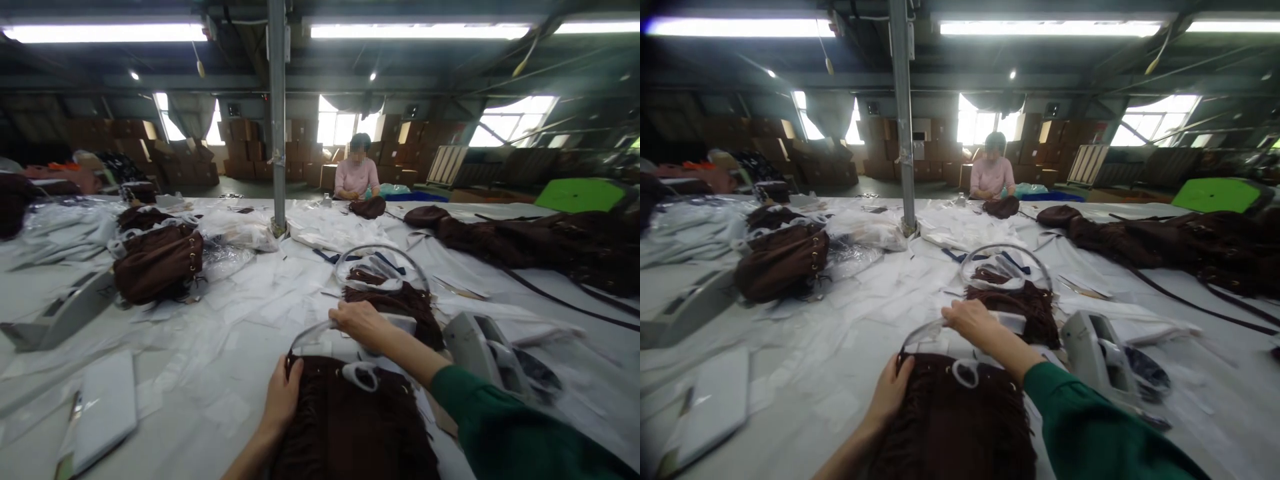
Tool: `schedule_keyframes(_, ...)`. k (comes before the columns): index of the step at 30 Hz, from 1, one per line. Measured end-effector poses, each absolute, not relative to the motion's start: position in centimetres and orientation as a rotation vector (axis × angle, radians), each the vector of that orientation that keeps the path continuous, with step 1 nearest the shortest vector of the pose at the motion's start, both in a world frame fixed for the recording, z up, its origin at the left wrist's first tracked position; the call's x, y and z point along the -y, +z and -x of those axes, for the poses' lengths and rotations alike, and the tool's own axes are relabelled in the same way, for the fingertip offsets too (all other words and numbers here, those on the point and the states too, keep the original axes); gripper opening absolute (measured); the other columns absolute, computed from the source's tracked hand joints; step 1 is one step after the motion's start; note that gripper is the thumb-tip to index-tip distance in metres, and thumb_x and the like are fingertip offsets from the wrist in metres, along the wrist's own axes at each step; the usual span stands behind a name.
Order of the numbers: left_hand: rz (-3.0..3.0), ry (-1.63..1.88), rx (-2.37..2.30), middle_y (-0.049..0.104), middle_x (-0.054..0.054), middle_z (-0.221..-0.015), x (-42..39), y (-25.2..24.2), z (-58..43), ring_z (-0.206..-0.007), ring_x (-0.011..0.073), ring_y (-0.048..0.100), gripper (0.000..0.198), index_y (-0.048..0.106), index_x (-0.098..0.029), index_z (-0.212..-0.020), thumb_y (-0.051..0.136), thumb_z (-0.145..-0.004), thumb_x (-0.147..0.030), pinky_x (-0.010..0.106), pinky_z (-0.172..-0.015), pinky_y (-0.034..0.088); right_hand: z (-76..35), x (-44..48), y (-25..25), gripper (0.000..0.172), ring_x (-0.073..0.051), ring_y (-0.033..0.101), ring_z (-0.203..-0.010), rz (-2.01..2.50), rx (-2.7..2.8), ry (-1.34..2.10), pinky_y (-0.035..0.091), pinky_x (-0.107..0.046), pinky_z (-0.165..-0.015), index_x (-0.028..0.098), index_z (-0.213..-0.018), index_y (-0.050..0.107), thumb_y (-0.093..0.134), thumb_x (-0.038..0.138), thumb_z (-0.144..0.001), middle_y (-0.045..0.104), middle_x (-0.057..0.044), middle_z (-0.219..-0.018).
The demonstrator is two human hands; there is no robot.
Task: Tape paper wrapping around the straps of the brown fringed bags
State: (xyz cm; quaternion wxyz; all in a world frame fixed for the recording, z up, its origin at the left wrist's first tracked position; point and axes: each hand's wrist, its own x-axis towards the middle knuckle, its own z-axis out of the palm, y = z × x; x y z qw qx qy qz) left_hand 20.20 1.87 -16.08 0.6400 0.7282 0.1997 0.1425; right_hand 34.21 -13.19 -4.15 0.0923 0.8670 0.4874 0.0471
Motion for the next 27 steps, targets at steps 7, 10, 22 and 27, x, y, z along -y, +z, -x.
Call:
schedule_keyframes(7, -1.510, 0.407, -0.516, 0.060, 0.008, -0.106, -3.2, -18.2, -20.1, -0.069, 0.0146, 0.059, 0.061, 0.028, -0.024, -0.134, 0.050, -0.086, -0.055, 0.027, -0.064, 0.046, -35.5, 11.0, -9.1, 0.032, -0.016, 0.061, -0.073, -2.541, -1.568, 0.035, 0.033, -0.024, -0.060, 0.020, -0.106, 0.058, 0.045, 0.000, -0.085, 0.061, -0.006, -0.091)
schedule_keyframes(10, -1.600, 0.457, -0.494, 0.060, 0.003, -0.091, -3.2, -18.5, -20.7, -0.072, 0.0156, 0.058, 0.043, 0.044, -0.022, -0.117, 0.049, -0.088, -0.052, 0.027, -0.067, 0.045, -35.6, 10.0, -8.9, 0.029, -0.018, 0.058, -0.077, -2.495, -1.651, 0.084, 0.035, -0.027, -0.066, 0.021, -0.104, 0.058, 0.044, 0.001, -0.088, 0.059, -0.006, -0.091)
schedule_keyframes(22, -1.824, 0.643, -0.440, 0.059, 0.012, -0.117, -5.5, -15.5, -20.9, -0.108, 0.0254, 0.054, 0.027, 0.053, -0.019, -0.097, 0.049, -0.087, -0.044, 0.038, -0.091, 0.041, -32.5, 8.4, -8.5, 0.020, -0.018, 0.051, -0.075, -2.277, -1.873, 0.232, 0.034, -0.030, -0.070, 0.017, -0.103, 0.056, 0.046, 0.005, -0.091, 0.057, -0.006, -0.089)
schedule_keyframes(27, -1.687, 0.032, -0.149, 0.046, -0.005, -0.049, -6.4, -12.1, -23.2, -0.043, 0.0103, 0.041, 0.045, 0.058, -0.016, -0.078, 0.048, -0.083, -0.060, 0.023, -0.045, 0.032, -33.9, 8.5, -6.5, 0.013, -0.019, 0.051, -0.076, -2.256, -1.891, 0.346, 0.033, -0.032, -0.071, 0.014, -0.097, 0.058, 0.046, 0.020, -0.096, 0.058, -0.006, -0.084)
